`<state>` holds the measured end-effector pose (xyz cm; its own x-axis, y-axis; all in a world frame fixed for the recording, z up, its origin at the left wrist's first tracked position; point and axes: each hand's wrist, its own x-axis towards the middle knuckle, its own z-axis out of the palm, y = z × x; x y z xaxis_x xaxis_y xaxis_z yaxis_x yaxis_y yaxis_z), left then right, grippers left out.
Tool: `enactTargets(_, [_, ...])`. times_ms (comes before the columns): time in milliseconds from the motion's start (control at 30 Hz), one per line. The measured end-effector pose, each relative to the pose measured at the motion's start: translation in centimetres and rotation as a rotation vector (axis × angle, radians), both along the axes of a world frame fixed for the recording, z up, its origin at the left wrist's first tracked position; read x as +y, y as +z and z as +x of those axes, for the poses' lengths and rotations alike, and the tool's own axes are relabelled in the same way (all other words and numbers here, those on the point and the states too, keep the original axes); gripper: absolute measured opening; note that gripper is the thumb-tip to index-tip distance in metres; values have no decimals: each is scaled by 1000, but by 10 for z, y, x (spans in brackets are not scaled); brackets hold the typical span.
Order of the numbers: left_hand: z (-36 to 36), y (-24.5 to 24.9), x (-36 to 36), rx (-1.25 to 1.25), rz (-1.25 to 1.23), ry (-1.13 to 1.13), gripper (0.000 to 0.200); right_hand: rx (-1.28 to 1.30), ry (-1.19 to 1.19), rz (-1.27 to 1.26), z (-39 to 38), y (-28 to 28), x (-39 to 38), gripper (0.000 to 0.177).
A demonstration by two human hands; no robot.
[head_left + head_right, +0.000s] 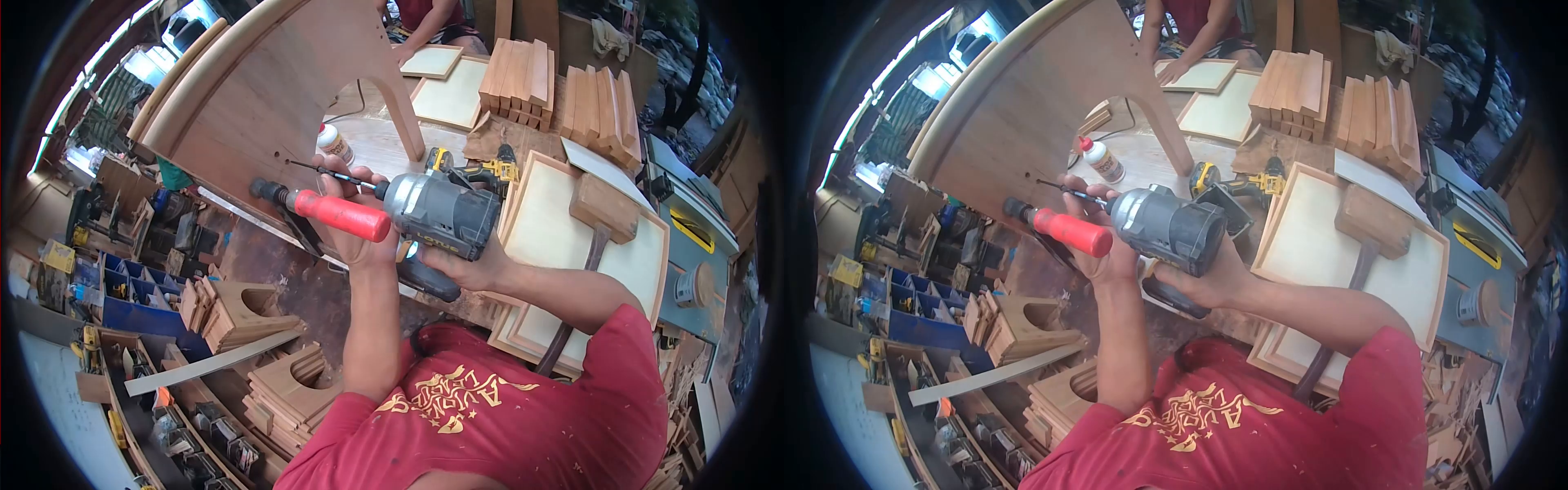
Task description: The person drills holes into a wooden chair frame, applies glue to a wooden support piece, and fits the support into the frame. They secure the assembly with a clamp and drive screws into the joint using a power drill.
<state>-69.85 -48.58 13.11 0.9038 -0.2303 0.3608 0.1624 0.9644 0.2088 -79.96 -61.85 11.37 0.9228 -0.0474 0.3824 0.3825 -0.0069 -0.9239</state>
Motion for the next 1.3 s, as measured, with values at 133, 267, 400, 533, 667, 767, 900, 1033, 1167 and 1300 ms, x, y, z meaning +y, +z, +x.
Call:
enactTargets(133, [2, 2, 3, 55, 76, 105, 25, -13, 16, -42, 3, 9, 0, 47])
enactTargets(267, [3, 5, 3, 123, 121, 175, 28, -55, 3, -110, 9, 6, 4, 47])
enactTargets(400, [9, 7, 6, 73, 54, 116, 21, -95, -24, -173, 15, 12, 7, 48])
enactTargets(533, [7, 11, 6, 73, 117, 188, 20, -145, -56, -200, 18, 13, 8, 48])
enactTargets(667, [13, 6, 11, 55, 165, 205, 25, -135, -47, -251, 17, 12, 6, 49])
enactTargets(767, [5, 8, 6, 106, 446, 338, 33, -139, -48, -272, 21, 10, 5, 51])
enactTargets(900, [-32, 6, 12, 120, 480, 164, 43, -250, -85, -374, 18, 11, 2, 47])
enactTargets(1033, [-97, -14, 43, -159, 947, 285, 44, -196, -36, -271, 25, 3, -1, 54])
enactTargets(1167, [-78, -23, 119, -231, 1034, 911, 27, -155, 17, -429, 29, 0, -10, 54])
enactTargets(1300, [-12, 41, 165, -89, 999, 1157, 48, -176, 67, -423, 30, 3, -14, 50])
